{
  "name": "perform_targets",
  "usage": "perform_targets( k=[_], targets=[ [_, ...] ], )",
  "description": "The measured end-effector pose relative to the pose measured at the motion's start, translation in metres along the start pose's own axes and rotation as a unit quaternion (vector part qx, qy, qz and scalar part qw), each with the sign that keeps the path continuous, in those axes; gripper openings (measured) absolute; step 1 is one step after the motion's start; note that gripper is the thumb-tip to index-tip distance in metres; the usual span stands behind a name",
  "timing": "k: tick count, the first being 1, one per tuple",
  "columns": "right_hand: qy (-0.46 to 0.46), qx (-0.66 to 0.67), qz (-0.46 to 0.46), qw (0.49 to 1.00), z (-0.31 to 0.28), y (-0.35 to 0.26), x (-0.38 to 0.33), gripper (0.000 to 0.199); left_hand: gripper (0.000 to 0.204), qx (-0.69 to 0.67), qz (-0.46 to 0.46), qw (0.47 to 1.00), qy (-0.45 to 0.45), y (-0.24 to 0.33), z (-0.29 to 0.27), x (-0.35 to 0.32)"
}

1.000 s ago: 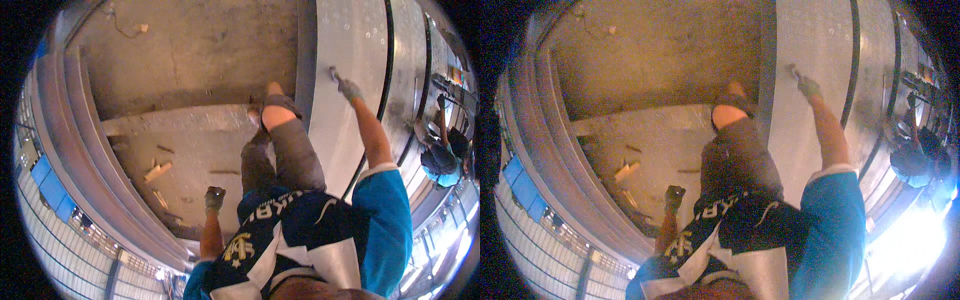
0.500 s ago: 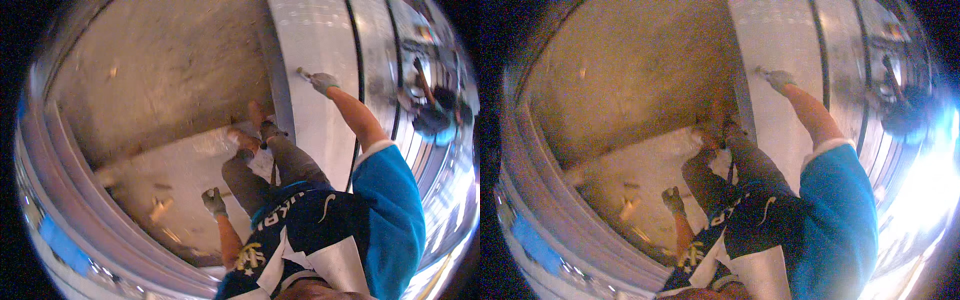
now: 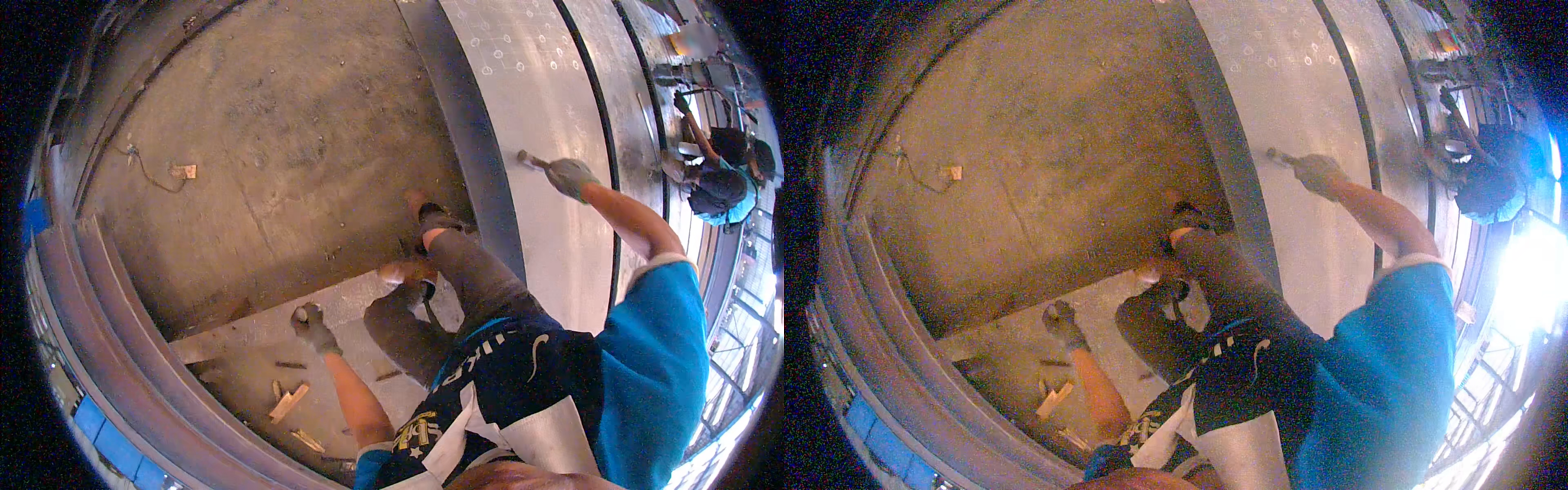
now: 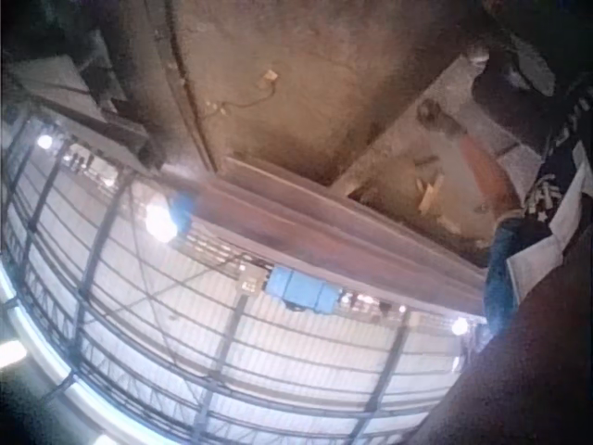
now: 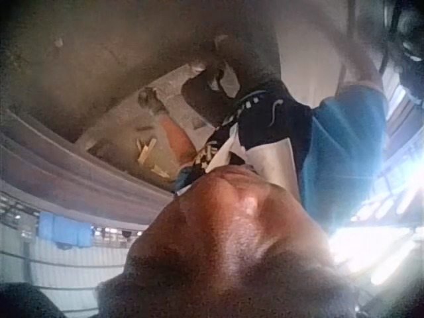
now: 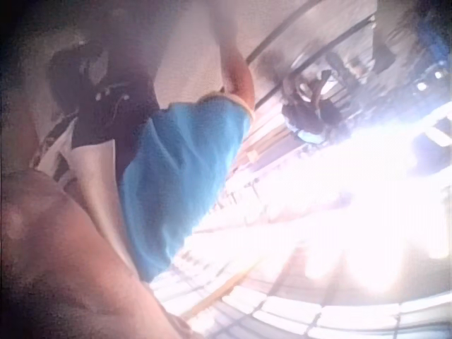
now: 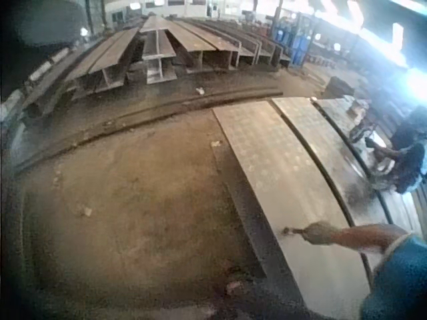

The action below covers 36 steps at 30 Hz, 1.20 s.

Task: The person uses a center punch and hammer to mark multiple pre-drawn circles on a large metal sheet. They reposition the sheet once to access a new area and continue marking the remaining circles.

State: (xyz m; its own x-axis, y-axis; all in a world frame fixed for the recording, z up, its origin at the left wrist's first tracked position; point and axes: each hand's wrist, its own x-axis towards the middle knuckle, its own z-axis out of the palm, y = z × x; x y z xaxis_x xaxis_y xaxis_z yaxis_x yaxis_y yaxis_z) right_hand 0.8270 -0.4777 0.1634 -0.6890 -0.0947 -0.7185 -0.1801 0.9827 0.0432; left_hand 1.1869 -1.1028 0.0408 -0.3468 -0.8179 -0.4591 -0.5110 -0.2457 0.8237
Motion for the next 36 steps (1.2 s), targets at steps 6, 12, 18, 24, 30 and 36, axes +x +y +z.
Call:
perform_targets(
  k=[6,12,18,24,30,36],
  targets=[
    [-0.002,0.083,0.045,0.996,0.019,0.034,-0.013,0.056,0.050,-0.033,-0.083,0.992,0.091,-0.046,-0.027,0.107],
    [0.048,0.174,-0.047,0.982,0.044,0.048,-0.019,0.037,0.056,0.208,0.240,0.929,0.192,-0.075,-0.023,0.174],
    [0.181,0.373,0.020,0.910,0.107,0.037,-0.063,0.041,0.048,0.260,0.086,0.957,-0.093,-0.048,0.165,0.157],
    [0.237,0.634,0.196,0.710,0.151,-0.036,-0.060,0.033,0.041,0.192,0.030,0.921,-0.338,0.081,0.419,0.215],
    [0.283,0.915,0.207,0.199,0.119,-0.110,0.016,0.026,0.037,-0.012,0.043,0.891,-0.451,0.199,0.564,0.214],
    [0.310,0.933,0.181,-0.013,0.013,-0.128,0.092,0.026,0.025,-0.116,-0.002,0.833,-0.541,0.261,0.581,0.157]
  ],
)
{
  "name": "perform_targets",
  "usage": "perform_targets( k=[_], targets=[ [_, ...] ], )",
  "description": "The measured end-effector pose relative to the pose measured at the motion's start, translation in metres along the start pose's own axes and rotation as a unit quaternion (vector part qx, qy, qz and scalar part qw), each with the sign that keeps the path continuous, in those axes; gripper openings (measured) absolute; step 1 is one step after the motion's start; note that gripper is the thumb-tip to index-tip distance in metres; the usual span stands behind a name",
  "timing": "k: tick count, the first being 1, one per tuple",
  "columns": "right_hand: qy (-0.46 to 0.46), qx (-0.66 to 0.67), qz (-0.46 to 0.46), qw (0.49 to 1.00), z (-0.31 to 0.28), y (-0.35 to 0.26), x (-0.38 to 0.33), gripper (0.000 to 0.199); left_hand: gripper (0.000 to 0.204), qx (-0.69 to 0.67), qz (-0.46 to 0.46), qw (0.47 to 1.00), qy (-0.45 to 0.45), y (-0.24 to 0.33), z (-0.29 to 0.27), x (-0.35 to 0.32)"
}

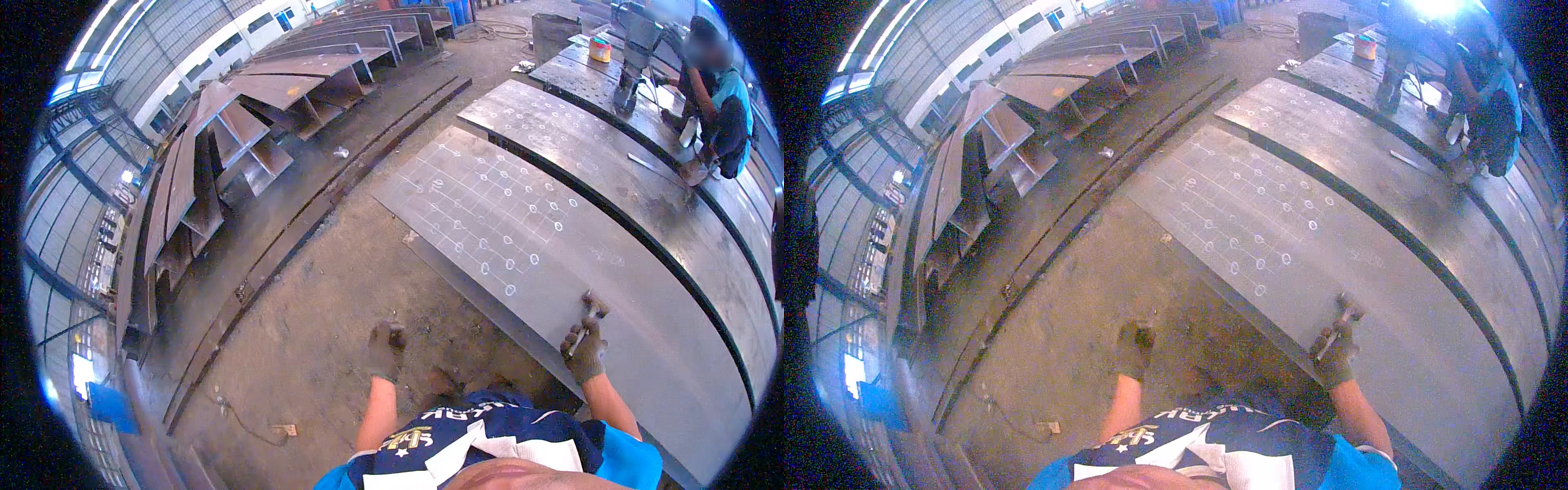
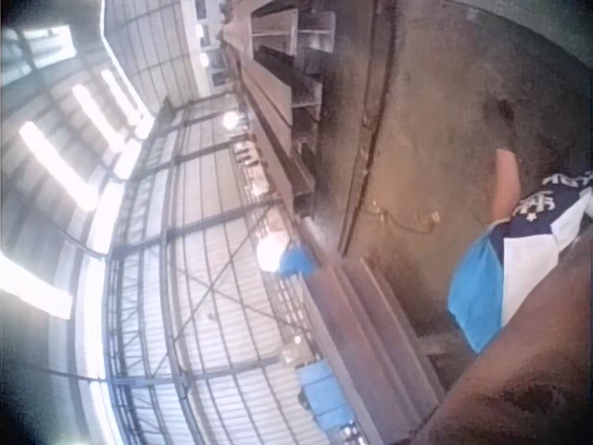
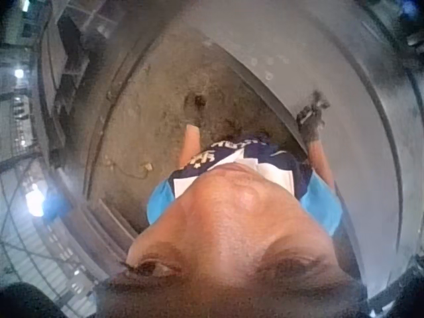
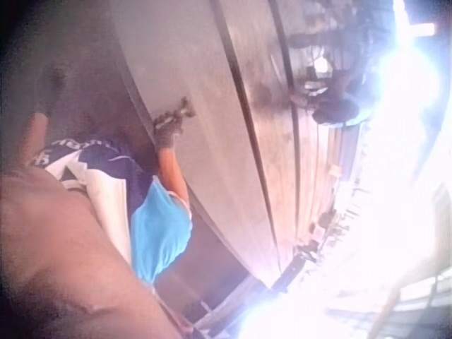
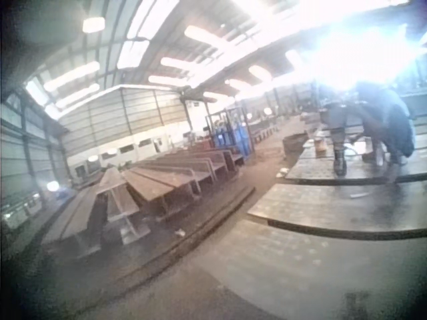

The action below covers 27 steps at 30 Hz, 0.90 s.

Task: The person uses a center punch and hammer to mark multiple pre-drawn circles on a large metal sheet. They reposition the sheet once to access a new area and continue marking the remaining circles.

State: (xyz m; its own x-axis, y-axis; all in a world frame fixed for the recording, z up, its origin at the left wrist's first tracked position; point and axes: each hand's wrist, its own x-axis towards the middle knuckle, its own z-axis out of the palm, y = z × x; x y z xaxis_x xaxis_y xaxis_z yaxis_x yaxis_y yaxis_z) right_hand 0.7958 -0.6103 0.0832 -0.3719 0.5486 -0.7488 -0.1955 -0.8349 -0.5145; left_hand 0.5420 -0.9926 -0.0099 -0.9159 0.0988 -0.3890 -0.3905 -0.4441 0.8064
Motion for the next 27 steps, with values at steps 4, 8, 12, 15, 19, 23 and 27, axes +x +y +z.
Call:
perform_targets(
  k=[4,8,12,15,19,23,27],
  targets=[
    [-0.068,0.030,-0.012,0.997,0.002,0.037,0.049,0.035,0.019,0.194,0.020,0.980,-0.051,0.005,-0.038,0.005],
    [0.012,0.046,-0.098,0.994,0.042,0.067,0.009,0.043,0.015,0.252,-0.024,0.967,-0.034,-0.009,-0.098,0.018],
    [-0.028,0.079,-0.087,0.993,0.008,0.090,0.056,0.034,0.016,0.225,-0.052,0.972,-0.046,-0.018,-0.113,0.055],
    [-0.139,-0.362,-0.462,0.798,-0.041,0.107,0.134,0.027,0.020,0.176,-0.092,0.979,-0.046,-0.028,-0.103,0.107],
    [-0.150,-0.028,-0.111,0.982,0.011,0.101,0.110,0.024,0.025,0.126,-0.079,0.989,0.002,0.000,-0.016,0.129],
    [-0.039,0.270,0.028,0.962,0.038,0.090,0.090,0.025,0.025,0.154,-0.020,0.986,-0.065,0.008,0.032,0.183],
    [0.104,0.079,-0.005,0.991,0.040,0.086,0.066,0.026,0.029,0.260,0.065,0.960,-0.079,0.038,0.126,0.186]
  ],
)
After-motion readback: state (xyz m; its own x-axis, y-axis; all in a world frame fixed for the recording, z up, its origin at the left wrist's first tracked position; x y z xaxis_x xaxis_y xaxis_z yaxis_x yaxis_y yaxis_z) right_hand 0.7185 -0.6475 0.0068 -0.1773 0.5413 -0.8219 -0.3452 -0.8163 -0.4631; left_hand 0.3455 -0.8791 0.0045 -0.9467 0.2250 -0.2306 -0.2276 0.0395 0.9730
